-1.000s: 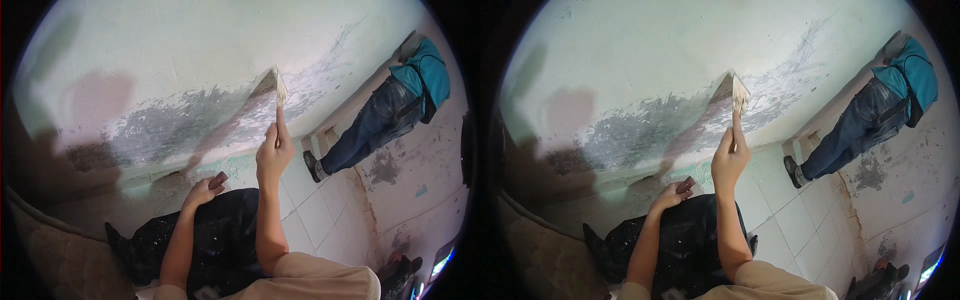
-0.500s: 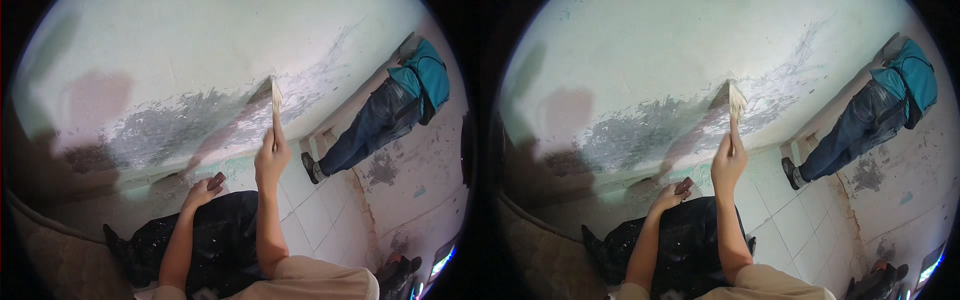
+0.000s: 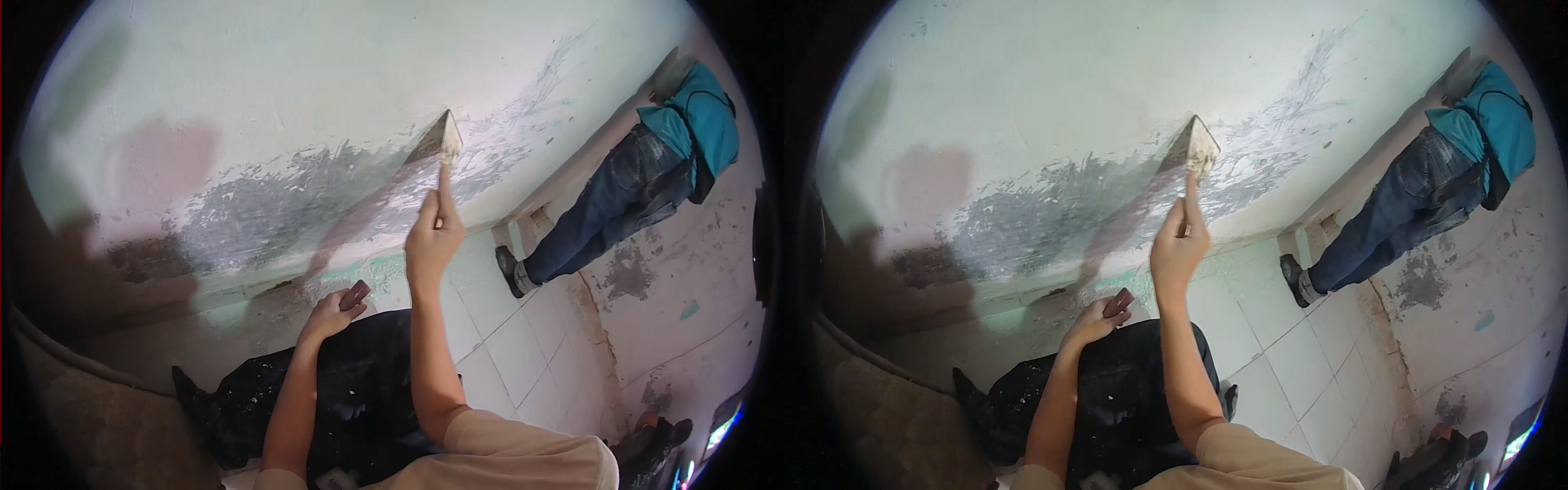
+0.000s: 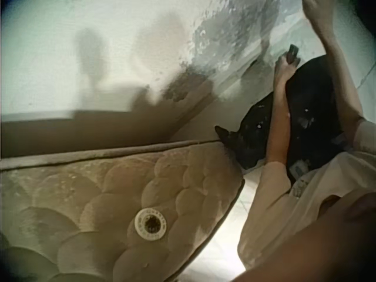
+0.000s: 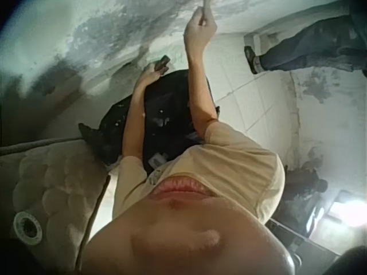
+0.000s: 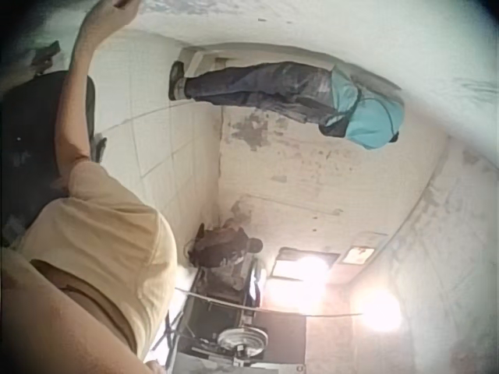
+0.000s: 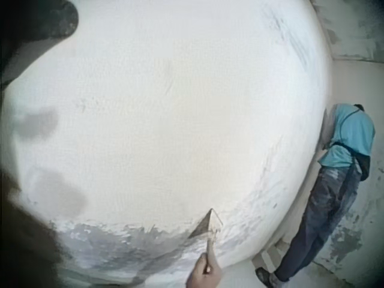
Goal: The person scrapes old paint from a wall using a putty knife.
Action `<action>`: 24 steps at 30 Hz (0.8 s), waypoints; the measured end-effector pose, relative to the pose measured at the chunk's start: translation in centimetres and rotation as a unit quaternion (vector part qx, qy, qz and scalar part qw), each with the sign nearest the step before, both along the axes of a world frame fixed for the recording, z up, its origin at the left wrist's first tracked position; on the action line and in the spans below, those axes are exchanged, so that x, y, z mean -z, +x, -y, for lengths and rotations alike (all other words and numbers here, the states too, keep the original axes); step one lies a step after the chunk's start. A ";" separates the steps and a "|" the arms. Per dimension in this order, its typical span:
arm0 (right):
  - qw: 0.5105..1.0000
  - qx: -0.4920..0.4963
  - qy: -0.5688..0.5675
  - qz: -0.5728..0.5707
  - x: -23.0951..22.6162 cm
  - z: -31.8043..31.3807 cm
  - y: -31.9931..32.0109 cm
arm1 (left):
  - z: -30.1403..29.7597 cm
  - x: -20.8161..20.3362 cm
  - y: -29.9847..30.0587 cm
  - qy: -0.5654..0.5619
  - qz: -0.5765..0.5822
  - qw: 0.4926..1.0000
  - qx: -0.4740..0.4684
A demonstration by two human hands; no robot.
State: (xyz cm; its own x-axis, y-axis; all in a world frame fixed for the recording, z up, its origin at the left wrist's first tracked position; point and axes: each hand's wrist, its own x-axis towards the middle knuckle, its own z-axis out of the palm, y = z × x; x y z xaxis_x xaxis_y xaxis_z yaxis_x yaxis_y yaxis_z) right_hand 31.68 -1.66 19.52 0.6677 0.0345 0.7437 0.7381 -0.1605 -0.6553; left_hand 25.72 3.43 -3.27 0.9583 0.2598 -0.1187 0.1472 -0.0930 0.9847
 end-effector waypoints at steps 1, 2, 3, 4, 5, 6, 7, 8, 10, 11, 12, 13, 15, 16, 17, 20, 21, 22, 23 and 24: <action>0.999 -0.017 -0.005 -0.050 -0.4 1.1 -0.4 | -0.2 -0.1 -0.1 0.000 -0.002 1.000 0.000; 0.999 -0.021 -0.004 -0.050 0.0 1.4 -0.7 | -0.6 -0.2 -0.1 0.005 -0.010 1.000 0.005; 0.999 -0.026 -0.015 -0.041 0.5 1.7 -1.0 | -0.9 -0.5 -0.3 0.011 -0.018 1.000 0.010; 0.999 -0.031 -0.025 -0.031 1.1 2.0 -1.1 | -1.1 -0.7 -0.6 0.011 -0.017 1.000 0.006; 0.999 -0.010 -0.049 -0.022 1.0 2.3 -1.3 | -0.9 -1.3 -0.8 0.017 -0.011 1.000 0.005; 0.999 -0.010 -0.050 -0.020 0.6 2.1 -1.0 | -0.8 -1.6 -0.9 0.022 -0.006 1.000 0.003; 0.999 -0.010 -0.040 -0.021 -0.2 1.6 -0.4 | -0.7 -1.5 -0.6 0.022 -0.005 1.000 0.003; 0.999 -0.007 -0.030 -0.024 -0.9 1.0 -0.5 | -0.6 -1.4 -0.5 0.026 -0.012 1.000 0.006; 0.999 -0.025 -0.022 -0.027 -0.7 1.2 -0.4 | -0.4 -1.6 -0.4 0.030 -0.019 0.999 0.013; 0.999 -0.015 -0.030 -0.027 -1.1 1.4 -0.5 | -0.6 -2.3 -0.6 0.036 -0.025 0.999 0.017; 0.999 -0.004 -0.037 -0.027 -1.3 1.7 -0.6 | -0.7 -2.6 -0.7 0.043 -0.030 0.998 0.022; 0.999 0.001 -0.040 -0.005 -0.8 2.1 -0.6 | -0.7 -2.3 -0.7 0.043 -0.030 0.998 0.021; 0.998 0.003 -0.057 -0.012 0.8 2.8 -1.0 | -1.2 -1.4 -1.1 0.039 -0.030 0.999 -0.004; 0.997 0.013 -0.077 -0.018 1.3 3.0 -0.9 | -1.2 -1.2 -1.1 0.039 -0.029 0.999 -0.007; 0.998 -0.002 -0.066 0.001 0.1 2.8 -0.7 | -0.9 -1.7 -0.8 0.037 -0.020 0.999 -0.004; 0.998 -0.008 -0.058 -0.022 -0.9 1.2 -0.1 | -0.5 -2.1 -0.7 0.040 -0.022 0.999 0.011; 0.999 -0.009 -0.047 -0.011 -0.8 1.1 -0.1 | -0.6 -2.1 -0.8 0.048 -0.029 0.998 0.019; 0.999 -0.009 -0.047 -0.012 -1.0 1.5 -0.3 | -0.6 -2.0 -0.8 0.049 -0.030 0.998 0.019; 0.998 -0.001 -0.057 -0.008 -1.4 1.8 -0.6 | -0.8 -1.9 -0.7 0.048 -0.031 0.998 0.014; 0.998 0.008 -0.066 -0.003 -1.5 2.1 -0.9 | -1.0 -1.8 -0.7 0.047 -0.032 0.998 0.010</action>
State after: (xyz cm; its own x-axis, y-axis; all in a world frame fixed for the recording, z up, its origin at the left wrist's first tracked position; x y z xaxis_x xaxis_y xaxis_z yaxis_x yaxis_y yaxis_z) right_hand 30.74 -3.77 21.04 0.6733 0.1221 0.7292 0.7311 -0.2572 -0.6319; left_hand 25.02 4.42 -1.43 0.9547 0.2536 -0.1558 0.2065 -0.1872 0.9604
